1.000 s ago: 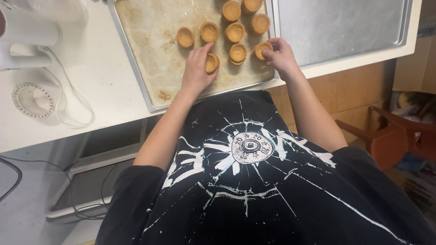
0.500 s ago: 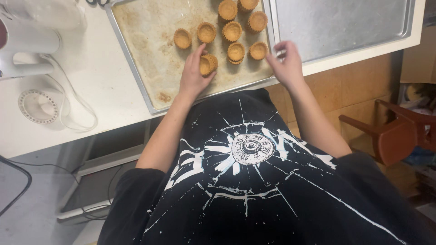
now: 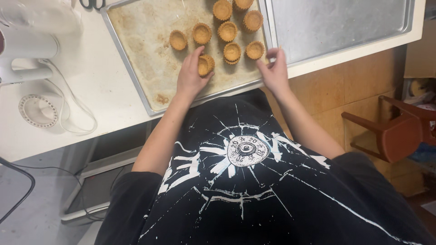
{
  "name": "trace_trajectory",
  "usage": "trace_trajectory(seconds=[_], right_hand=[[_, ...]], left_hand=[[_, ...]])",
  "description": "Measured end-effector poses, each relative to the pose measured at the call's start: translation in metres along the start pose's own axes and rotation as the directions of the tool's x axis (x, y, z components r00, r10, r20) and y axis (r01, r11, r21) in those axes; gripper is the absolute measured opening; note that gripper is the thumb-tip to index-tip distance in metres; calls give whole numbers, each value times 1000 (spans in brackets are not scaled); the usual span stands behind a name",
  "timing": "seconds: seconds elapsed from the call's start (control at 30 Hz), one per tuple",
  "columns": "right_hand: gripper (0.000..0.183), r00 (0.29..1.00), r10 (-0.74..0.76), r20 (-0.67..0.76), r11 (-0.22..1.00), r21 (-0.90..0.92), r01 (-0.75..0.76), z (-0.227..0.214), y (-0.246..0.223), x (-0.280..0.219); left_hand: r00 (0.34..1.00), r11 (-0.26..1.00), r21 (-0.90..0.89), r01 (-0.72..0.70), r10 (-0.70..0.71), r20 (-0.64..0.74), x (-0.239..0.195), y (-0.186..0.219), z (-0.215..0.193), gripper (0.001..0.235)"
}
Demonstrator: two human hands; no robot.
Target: The person places small baked cupcake liners from a metal baking tray into a plastic bag labeled 'Frozen Dough'. They handle the liners one at a time, stacking them in their hand before inserting them into the bag. The person then seals the bag and places it on the tray.
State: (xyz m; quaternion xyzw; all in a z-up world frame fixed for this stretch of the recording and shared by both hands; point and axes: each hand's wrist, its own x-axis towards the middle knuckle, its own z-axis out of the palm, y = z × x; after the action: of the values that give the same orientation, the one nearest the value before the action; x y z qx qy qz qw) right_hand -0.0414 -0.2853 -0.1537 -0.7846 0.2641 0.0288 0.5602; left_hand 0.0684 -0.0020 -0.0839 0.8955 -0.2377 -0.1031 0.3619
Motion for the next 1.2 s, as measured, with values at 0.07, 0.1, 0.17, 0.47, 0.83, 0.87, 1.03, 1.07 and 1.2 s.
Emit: trace_trajectory(seconds=[0.07, 0.1, 0.17, 0.47, 0.83, 0.87, 1.03, 1.07, 1.2], right_hand=[[57, 999, -7, -33, 997, -76, 4, -8, 3, 14], [58, 1000, -30, -7, 995, -90, 29, -6, 1, 20], [60, 996, -76, 45, 989, -122, 81, -4, -7, 29], [80, 965, -155, 213, 791, -559, 250, 3, -50, 32], [67, 932, -324, 164, 805, -470, 362, -11, -59, 28], [67, 930, -334, 152, 811, -457, 365, -14, -68, 25], [70, 838, -445, 317, 792, -298, 533, -3, -127, 6], [73, 803, -457, 381, 784, -253, 566, 8, -138, 3], [66, 732, -438, 522, 749, -238, 618, 49, -175, 2]], left_hand=[[1000, 1000, 21, -7, 7, 2, 1, 1, 0, 86], [1000, 999, 32, -9, 8, 3, 0, 1, -1, 86], [1000, 999, 33, 10, -10, 6, -2, 1, -1, 87], [999, 1000, 23, 16, -15, -40, -2, 1, -3, 90], [995, 999, -40, -15, 11, -95, -5, -7, 4, 78], [996, 999, -40, -15, 12, -91, -6, -6, 4, 78], [996, 999, -24, -36, 34, -86, -2, -4, 0, 79], [995, 999, -30, -45, 43, -87, -3, -4, 0, 79], [996, 999, -10, -37, 36, -85, -4, -8, 6, 78]])
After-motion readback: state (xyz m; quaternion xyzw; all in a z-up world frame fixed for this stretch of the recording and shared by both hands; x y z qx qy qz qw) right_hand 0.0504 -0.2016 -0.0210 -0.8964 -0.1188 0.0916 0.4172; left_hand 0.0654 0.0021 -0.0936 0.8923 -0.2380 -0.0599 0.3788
